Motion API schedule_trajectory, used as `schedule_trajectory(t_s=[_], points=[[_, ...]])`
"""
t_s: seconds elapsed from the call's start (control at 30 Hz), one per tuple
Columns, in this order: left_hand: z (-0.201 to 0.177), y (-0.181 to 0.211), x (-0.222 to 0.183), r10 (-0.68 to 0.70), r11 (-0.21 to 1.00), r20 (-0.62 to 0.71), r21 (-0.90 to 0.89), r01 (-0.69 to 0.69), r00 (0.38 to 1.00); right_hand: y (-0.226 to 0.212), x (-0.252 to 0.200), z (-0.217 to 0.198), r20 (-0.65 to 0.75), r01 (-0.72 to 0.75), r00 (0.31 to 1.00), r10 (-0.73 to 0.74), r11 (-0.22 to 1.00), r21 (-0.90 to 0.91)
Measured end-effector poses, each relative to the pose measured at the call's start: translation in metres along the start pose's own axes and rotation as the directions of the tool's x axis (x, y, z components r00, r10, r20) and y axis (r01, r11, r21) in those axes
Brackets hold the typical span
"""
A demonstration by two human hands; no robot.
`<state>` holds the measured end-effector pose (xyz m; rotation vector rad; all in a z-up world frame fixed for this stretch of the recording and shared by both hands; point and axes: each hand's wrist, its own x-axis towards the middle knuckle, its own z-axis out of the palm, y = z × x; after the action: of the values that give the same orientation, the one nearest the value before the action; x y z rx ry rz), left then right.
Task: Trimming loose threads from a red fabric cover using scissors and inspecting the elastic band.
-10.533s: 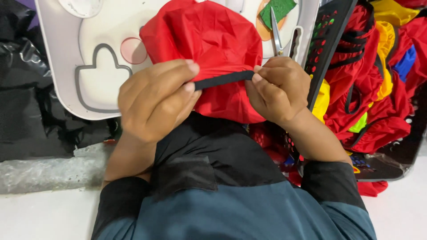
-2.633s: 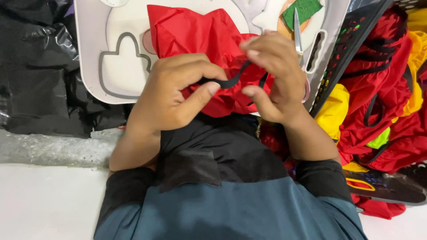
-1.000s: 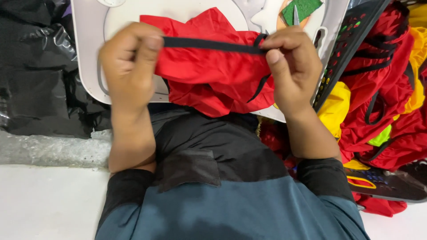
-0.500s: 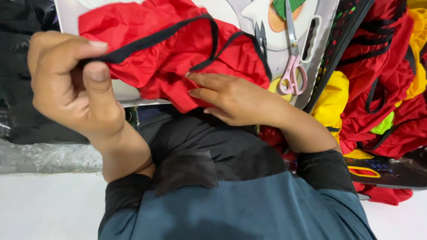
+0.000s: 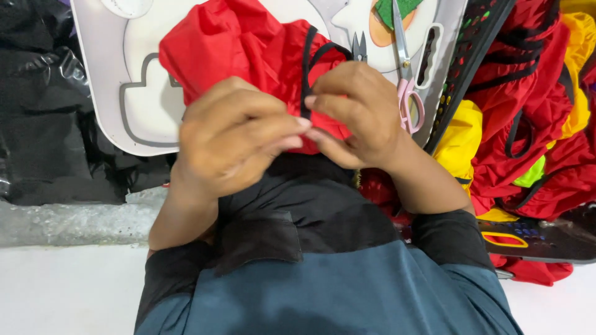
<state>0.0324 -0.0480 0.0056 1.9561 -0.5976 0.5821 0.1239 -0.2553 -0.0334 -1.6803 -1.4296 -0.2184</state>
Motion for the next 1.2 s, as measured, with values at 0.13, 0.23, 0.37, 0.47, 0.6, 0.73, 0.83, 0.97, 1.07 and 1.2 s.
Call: schedule_trajectory(t_s=[0.13, 0.23, 0.37, 0.47, 0.6, 0.73, 0.83, 0.97, 1.07, 1.2], points=[[-0.007, -0.009, -0.013, -0.008, 0.997, -0.125, 0.074, 0.017, 0.992, 0.019, -0.011, -0.012, -0.021, -0.240, 0.969, 0.247, 0.957, 0.161], [-0.008, -0.004, -0.014, -0.112, 0.985, -0.231, 0.103, 0.139, 0.966, 0.055, -0.036, -0.005, -0.026, -0.356, 0.911, 0.411, 0.754, -0.552], [-0.004, -0.007, -0.017, -0.116, 0.984, -0.216, 0.109, 0.142, 0.969, 0.098, -0.075, 0.013, 0.178, -0.196, 0.685, 0.707, 0.414, -0.889], [-0.001, -0.008, -0.017, -0.114, 0.986, -0.192, 0.096, 0.135, 0.975, 0.105, -0.073, 0.007, 0.265, -0.270, 0.537, 0.801, 0.461, -0.846], [-0.001, -0.008, -0.017, -0.127, 0.985, -0.185, 0.096, 0.147, 0.974, 0.118, -0.081, -0.006, 0.266, -0.311, 0.534, 0.803, 0.479, -0.821], [-0.001, -0.009, -0.018, -0.129, 0.985, -0.178, 0.091, 0.147, 0.976, 0.128, -0.092, -0.010, 0.248, -0.330, 0.536, 0.807, 0.471, -0.818], [-0.001, -0.010, -0.017, -0.115, 0.986, -0.156, 0.102, 0.132, 0.981, 0.124, -0.091, -0.006, 0.160, -0.181, 0.636, 0.755, 0.347, -0.920], [0.002, -0.012, -0.018, -0.124, 0.985, -0.171, 0.099, 0.143, 0.977, 0.108, -0.074, -0.005, 0.151, -0.243, 0.665, 0.732, 0.404, -0.882], [0.005, -0.012, -0.018, -0.145, 0.981, -0.168, 0.103, 0.163, 0.975, 0.071, -0.029, -0.017, 0.180, -0.378, 0.824, 0.537, 0.758, -0.532], [0.010, -0.010, -0.012, -0.172, 0.981, -0.097, 0.071, 0.179, 0.980, 0.035, -0.001, -0.020, 0.206, -0.263, 0.958, 0.199, 0.895, 0.359]])
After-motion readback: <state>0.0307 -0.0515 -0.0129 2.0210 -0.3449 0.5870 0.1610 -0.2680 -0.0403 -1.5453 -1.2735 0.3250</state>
